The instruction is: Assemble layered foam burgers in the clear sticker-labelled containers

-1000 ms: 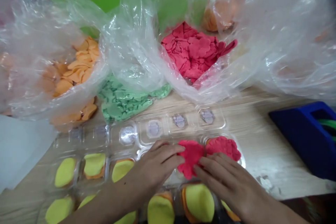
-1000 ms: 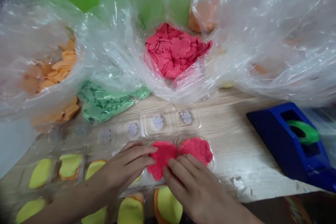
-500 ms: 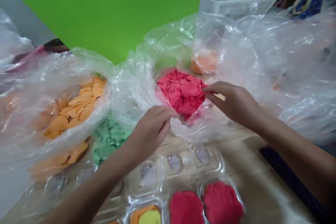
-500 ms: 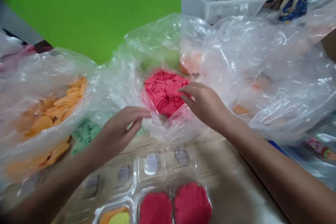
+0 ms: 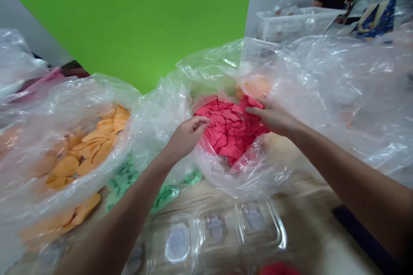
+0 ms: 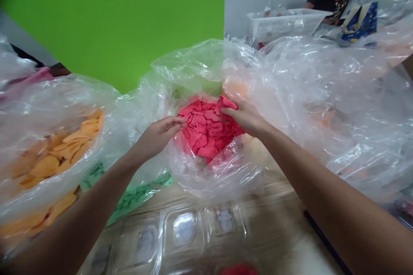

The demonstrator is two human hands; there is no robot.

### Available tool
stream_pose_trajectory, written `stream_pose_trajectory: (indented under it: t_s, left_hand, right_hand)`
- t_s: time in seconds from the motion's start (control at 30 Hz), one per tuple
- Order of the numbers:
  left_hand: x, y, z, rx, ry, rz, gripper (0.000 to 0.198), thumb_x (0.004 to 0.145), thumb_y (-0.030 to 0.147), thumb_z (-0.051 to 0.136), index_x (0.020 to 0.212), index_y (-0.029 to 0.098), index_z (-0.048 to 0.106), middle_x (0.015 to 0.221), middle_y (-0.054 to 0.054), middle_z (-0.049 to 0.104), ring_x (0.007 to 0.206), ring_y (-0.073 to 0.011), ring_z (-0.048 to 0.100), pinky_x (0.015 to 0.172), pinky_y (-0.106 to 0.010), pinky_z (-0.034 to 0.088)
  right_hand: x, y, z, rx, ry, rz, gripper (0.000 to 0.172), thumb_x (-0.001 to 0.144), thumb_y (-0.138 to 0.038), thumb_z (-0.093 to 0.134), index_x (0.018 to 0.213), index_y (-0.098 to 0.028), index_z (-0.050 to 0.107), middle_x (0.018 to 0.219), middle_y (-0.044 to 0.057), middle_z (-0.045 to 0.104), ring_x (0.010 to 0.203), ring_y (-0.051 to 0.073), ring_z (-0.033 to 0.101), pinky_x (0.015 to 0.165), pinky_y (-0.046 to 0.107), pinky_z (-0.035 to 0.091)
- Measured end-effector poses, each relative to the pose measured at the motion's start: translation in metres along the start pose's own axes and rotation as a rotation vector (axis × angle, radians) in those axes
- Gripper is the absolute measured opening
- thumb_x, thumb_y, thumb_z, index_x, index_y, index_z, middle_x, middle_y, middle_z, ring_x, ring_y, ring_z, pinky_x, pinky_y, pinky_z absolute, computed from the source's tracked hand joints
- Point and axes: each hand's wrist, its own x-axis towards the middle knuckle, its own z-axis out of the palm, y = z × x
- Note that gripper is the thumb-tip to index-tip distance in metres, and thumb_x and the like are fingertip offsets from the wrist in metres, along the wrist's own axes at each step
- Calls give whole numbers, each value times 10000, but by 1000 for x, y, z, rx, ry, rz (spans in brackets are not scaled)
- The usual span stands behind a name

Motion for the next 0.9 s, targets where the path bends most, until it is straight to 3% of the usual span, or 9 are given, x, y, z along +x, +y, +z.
stream_pose_trajectory:
  t_s: [0.23,0.33,0.43,0.53,0.63,0.7,0.77,0.83,0.9]
  left_hand:
    - [-54,49,-10,-620,-276,-105,298,851,417,427,964,205,602,861,-11,641,817,-136,586,781,-280,456]
    - [-82,60,-15,-757,-339,-186,178,816,351,521,844,199,608,713,25,609,699,-110,573,705,-246,458]
    - [-105,55,-20,-953,-218,-282,126,801,285,553,848,179,603,776,9,615,736,-112,573,746,-254,452]
    - [-130,37,-29,-1062,-134,-385,154,802,264,548,899,156,602,788,-15,629,709,-108,583,718,-245,465]
    - [-167,18,-36,-968,-314,-558,197,809,267,538,957,155,604,779,-26,650,661,-104,596,642,-213,478]
    - [-197,8,-34,-730,-379,-613,196,823,288,516,946,170,614,760,-19,662,654,-114,608,600,-205,485]
    - [-227,2,-25,-378,-243,-478,182,828,277,510,958,197,609,815,-13,677,720,-133,625,631,-222,505]
    - [-255,-3,-12,-28,-104,-145,223,837,214,494,1044,206,576,954,-21,672,867,-150,616,750,-254,509]
    - [-278,-9,1,235,-114,207,285,863,154,429,1128,165,536,1093,-44,630,1029,-169,555,905,-304,452]
  right_hand:
    - [-85,-79,4,1002,-523,204,264,760,-125,423,947,-191,598,798,49,658,780,169,635,698,311,532]
    - [-111,-95,7,1013,-602,320,166,781,-222,508,892,-217,631,732,19,657,698,156,642,672,293,532]
    - [-115,-98,4,841,-674,340,259,786,-352,545,1008,-237,615,878,28,673,785,175,647,740,323,519]
    - [-96,-88,-4,441,-527,207,339,773,-441,548,1065,-279,605,1067,22,631,976,208,581,853,355,459]
    - [-60,-64,-4,-118,-165,92,372,743,-479,559,1022,-247,640,1041,38,637,972,241,557,872,408,395]
    - [-34,-45,2,-336,4,186,387,772,-444,521,1046,-195,632,923,66,660,880,231,587,761,388,411]
    - [-11,-29,10,-414,71,279,436,795,-448,465,1087,-157,605,907,92,653,835,221,603,644,336,407]
    - [8,-14,17,-449,66,337,548,773,-521,436,1140,-133,563,968,127,636,862,243,604,592,313,390]
    - [23,-1,23,-534,28,348,721,715,-618,409,1203,-95,502,1077,176,594,975,307,558,637,346,386]
